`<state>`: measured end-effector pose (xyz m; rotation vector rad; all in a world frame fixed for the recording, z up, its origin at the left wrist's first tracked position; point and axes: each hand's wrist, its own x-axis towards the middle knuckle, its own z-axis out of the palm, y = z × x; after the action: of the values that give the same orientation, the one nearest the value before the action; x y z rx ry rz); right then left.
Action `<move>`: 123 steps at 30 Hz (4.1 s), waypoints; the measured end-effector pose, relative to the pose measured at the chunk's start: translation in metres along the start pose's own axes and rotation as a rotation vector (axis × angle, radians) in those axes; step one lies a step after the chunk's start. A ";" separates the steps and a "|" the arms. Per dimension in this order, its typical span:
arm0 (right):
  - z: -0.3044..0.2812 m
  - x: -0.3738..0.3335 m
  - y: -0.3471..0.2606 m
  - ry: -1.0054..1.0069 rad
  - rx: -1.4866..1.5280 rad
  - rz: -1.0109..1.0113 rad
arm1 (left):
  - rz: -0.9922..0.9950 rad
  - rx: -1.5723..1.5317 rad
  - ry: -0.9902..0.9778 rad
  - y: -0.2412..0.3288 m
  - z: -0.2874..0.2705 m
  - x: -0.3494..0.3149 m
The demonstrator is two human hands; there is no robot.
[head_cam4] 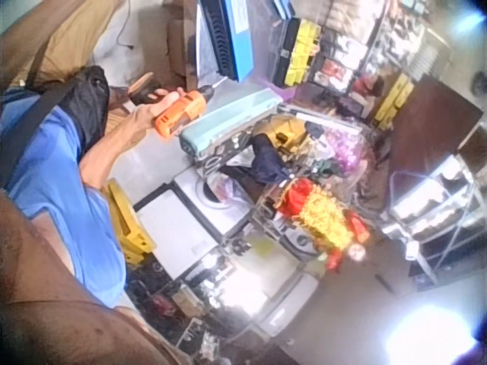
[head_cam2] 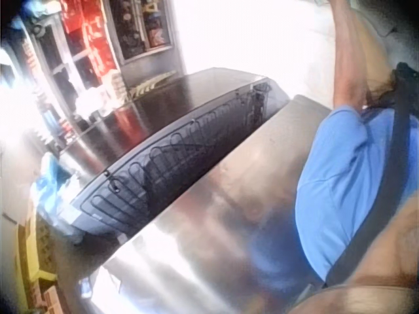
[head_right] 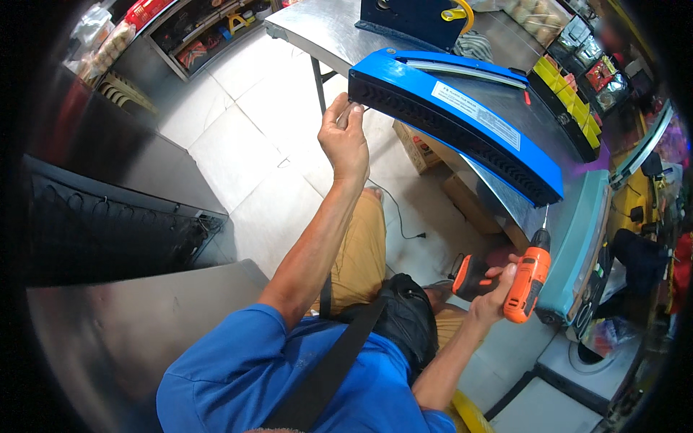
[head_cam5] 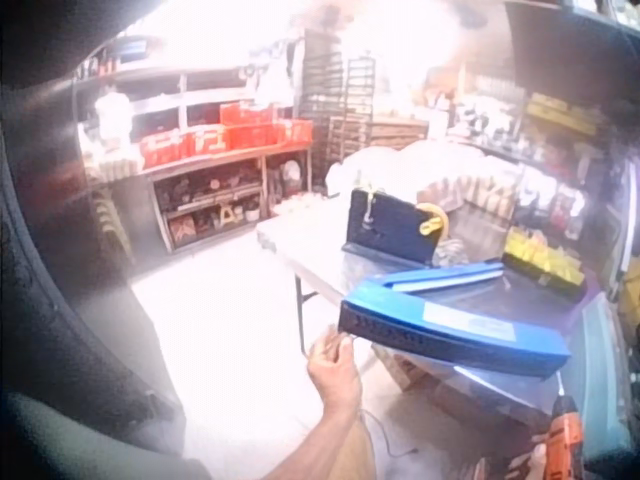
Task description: The person uses a cordless drill to remove screws from a blue plastic casing on a metal table. They then remove the casing, inspect the internal wiring and components, and place the parts on the table.
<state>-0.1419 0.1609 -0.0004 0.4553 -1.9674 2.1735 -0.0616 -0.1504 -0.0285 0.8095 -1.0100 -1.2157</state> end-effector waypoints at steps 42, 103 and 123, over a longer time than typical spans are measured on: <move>0.014 0.257 -0.094 -0.405 -0.772 0.048 | -0.190 -0.258 -0.585 0.039 -0.003 -0.002; -0.023 0.013 -0.017 0.091 0.296 0.208 | -0.006 0.176 -0.344 0.037 0.018 0.036; -0.029 0.027 -0.014 0.081 0.249 0.215 | -0.038 0.147 -0.439 0.036 0.012 0.041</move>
<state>-0.1653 0.1896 0.0199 0.1913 -1.7836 2.5408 -0.0575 -0.1839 0.0162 0.6889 -1.4593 -1.3978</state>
